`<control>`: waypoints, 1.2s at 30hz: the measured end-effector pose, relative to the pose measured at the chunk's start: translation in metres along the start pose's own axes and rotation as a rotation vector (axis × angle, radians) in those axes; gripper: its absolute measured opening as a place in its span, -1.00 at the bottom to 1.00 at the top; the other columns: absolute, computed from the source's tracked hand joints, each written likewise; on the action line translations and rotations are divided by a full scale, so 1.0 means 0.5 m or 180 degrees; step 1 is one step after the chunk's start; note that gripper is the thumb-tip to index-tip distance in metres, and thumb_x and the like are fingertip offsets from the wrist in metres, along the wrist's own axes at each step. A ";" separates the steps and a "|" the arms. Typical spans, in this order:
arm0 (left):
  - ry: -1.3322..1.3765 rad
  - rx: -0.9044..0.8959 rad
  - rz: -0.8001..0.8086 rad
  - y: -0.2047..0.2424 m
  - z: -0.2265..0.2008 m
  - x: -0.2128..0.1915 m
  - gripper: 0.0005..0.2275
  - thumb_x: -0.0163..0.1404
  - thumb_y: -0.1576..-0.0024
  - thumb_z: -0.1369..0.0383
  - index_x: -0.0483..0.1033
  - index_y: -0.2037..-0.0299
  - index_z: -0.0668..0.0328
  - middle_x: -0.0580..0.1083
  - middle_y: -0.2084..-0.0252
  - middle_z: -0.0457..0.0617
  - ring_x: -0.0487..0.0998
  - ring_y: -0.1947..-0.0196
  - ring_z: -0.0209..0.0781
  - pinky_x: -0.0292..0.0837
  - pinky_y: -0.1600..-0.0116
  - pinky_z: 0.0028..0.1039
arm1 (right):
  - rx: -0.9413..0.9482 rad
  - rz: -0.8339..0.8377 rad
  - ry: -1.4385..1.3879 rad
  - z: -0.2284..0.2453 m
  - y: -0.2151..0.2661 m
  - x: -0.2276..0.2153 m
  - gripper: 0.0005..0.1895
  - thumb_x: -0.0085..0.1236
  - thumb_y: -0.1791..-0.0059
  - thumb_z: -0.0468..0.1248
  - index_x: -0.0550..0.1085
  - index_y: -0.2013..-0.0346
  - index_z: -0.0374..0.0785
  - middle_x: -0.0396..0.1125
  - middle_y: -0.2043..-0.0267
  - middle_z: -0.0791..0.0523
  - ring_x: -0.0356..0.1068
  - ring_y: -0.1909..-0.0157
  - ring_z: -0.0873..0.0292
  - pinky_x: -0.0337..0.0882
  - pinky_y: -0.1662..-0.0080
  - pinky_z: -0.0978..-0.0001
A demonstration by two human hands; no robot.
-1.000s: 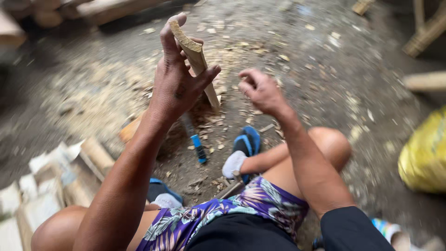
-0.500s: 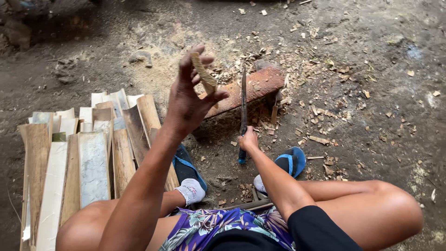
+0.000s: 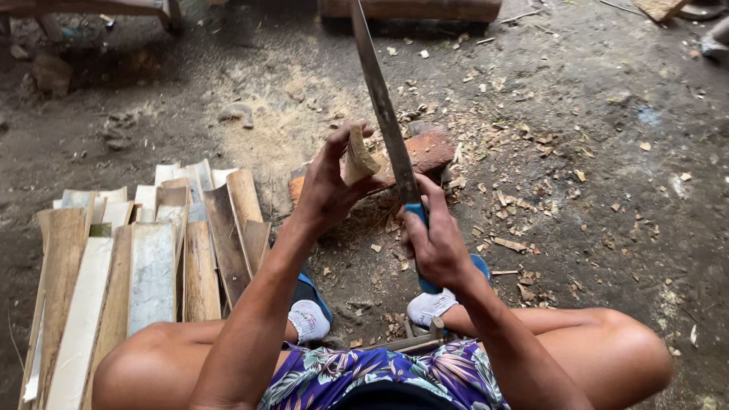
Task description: The person uses a hand saw to cut a bamboo pole into smaller sections and then splits the sections into flat strips. The person places the cut pieces aside on the ground.
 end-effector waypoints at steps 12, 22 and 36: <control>-0.0102 0.0234 0.0151 0.015 0.012 0.046 -0.10 0.38 0.00 0.30 -0.02 -0.48 -0.21 0.34 -0.39 0.20 0.47 -0.32 0.18 0.51 -0.23 -0.14 | -0.0815 -0.0114 0.0550 0.181 0.030 -0.011 -0.60 -0.15 -0.14 -0.36 0.19 -0.29 -0.31 0.30 0.40 0.16 0.35 0.43 0.32 0.38 0.43 0.38; -0.0337 0.0160 0.0017 0.016 0.003 0.037 -0.10 0.39 0.03 0.26 0.03 -0.48 -0.20 0.39 -0.33 0.24 0.52 -0.24 0.20 0.59 -0.22 -0.15 | -0.0887 -0.0158 0.0894 0.186 0.032 -0.008 -0.65 -0.12 -0.16 -0.33 0.16 -0.23 -0.31 0.31 0.47 0.07 0.38 0.49 0.17 0.35 0.46 0.22; -0.0495 0.0123 -0.0384 0.009 -0.006 0.045 -0.18 0.38 -0.04 0.29 0.07 -0.44 -0.08 0.49 -0.17 0.22 0.65 -0.03 0.10 0.67 -0.01 -0.24 | -0.0681 -0.0115 0.1550 0.207 -0.003 -0.050 -0.80 -0.09 -0.12 -0.29 0.17 0.07 -0.33 0.33 0.63 -0.10 0.44 0.57 -0.22 0.33 0.54 -0.09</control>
Point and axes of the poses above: each hand's wrist, its own y-axis away from the middle knuckle, its own x-axis out of the palm, z = x × y, the point moved 4 cm from there along -y, towards the middle knuckle
